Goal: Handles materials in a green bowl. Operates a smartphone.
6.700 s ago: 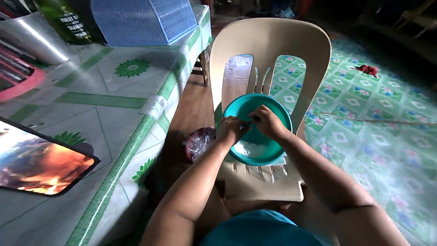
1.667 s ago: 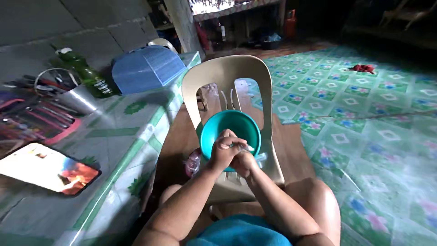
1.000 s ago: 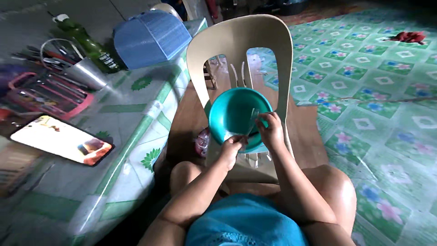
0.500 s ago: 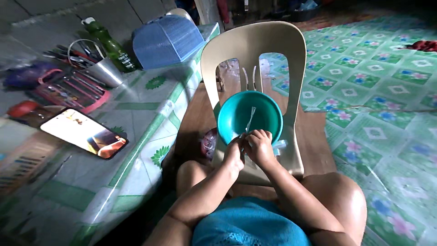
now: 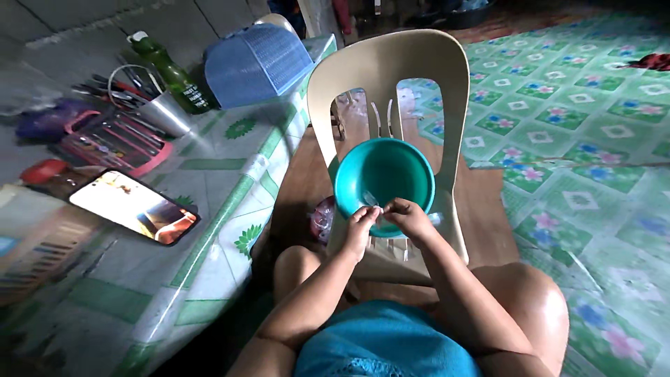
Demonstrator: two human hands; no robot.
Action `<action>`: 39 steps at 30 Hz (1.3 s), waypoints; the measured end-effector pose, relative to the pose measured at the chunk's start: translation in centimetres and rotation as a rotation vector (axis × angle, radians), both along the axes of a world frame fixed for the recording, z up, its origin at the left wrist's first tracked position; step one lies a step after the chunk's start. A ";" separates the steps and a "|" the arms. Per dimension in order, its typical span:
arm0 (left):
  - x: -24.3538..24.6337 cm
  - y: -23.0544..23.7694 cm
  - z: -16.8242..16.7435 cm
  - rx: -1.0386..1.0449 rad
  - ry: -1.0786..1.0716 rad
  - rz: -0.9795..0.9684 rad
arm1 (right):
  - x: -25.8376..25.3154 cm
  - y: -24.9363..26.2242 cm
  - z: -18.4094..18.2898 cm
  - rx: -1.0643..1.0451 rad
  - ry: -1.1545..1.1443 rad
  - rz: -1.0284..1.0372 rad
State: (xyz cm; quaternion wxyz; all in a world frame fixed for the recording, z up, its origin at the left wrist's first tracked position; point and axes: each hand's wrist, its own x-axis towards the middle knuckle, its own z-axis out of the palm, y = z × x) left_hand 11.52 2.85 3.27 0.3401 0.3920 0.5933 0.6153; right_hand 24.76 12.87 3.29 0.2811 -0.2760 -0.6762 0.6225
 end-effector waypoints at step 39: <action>1.1 -3.8 0.8 -0.253 -0.781 0.012 | 1.3 0.0 0.9 -0.073 0.189 -0.060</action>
